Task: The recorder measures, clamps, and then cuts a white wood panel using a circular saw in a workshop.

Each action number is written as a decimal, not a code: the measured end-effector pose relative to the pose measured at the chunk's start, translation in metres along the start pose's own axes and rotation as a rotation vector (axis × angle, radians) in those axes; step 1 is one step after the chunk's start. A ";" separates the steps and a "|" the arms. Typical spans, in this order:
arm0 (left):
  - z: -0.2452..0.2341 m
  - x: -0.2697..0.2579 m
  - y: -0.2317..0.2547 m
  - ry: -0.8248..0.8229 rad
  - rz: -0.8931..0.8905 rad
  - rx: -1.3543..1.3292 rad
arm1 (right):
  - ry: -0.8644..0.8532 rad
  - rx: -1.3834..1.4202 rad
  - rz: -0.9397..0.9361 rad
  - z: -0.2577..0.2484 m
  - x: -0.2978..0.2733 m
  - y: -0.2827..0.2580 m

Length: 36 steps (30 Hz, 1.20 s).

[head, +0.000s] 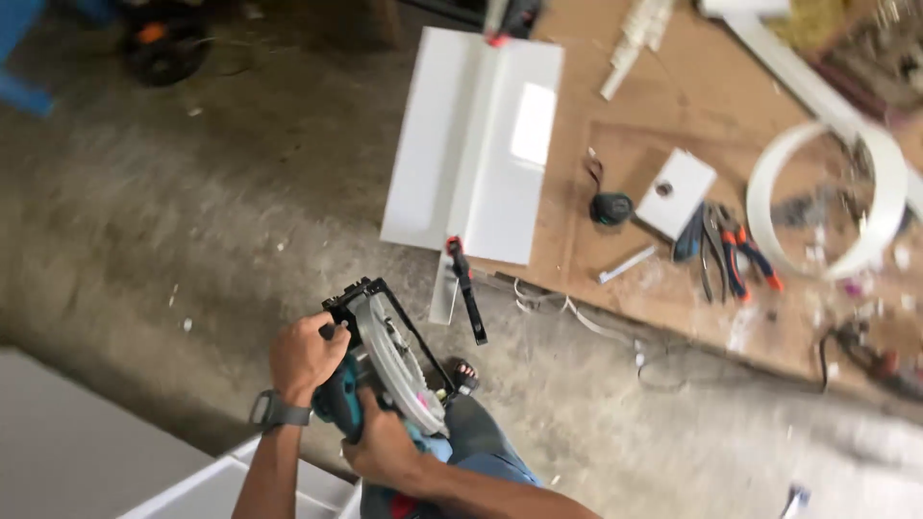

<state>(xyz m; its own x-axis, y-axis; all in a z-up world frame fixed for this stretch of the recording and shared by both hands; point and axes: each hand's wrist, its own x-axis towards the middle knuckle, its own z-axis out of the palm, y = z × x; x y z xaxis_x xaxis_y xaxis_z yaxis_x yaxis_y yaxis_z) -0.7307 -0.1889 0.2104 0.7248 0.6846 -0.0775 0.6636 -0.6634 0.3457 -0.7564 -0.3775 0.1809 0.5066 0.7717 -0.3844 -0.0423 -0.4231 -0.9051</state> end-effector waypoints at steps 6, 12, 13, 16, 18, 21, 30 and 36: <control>-0.014 0.091 0.028 -0.293 0.209 0.125 | 0.198 0.244 0.139 0.006 0.055 -0.051; 0.009 0.172 0.037 -0.438 0.400 0.160 | 0.399 0.347 0.214 0.004 0.116 -0.073; 0.011 0.180 0.037 -0.437 0.436 0.165 | 0.423 0.358 0.209 0.004 0.123 -0.077; 0.014 0.199 0.060 -0.473 0.497 0.188 | 0.515 0.368 0.211 -0.001 0.142 -0.080; 0.015 0.201 0.074 -0.516 0.496 0.183 | 0.565 0.382 0.227 0.003 0.154 -0.081; 0.020 0.209 0.090 -0.557 0.494 0.156 | 0.611 0.388 0.230 -0.006 0.164 -0.080; 0.021 0.222 0.103 -0.567 0.495 0.124 | 0.602 0.469 0.214 -0.022 0.174 -0.091; 0.022 0.228 0.105 -0.553 0.538 0.088 | 0.569 0.469 0.243 -0.033 0.173 -0.097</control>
<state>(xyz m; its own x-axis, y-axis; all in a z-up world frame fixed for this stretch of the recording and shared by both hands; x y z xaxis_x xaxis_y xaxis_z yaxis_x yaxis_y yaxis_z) -0.4916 -0.1095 0.2085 0.9232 0.0260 -0.3836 0.1892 -0.8992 0.3944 -0.6361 -0.2183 0.2085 0.7955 0.2664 -0.5443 -0.5045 -0.2064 -0.8384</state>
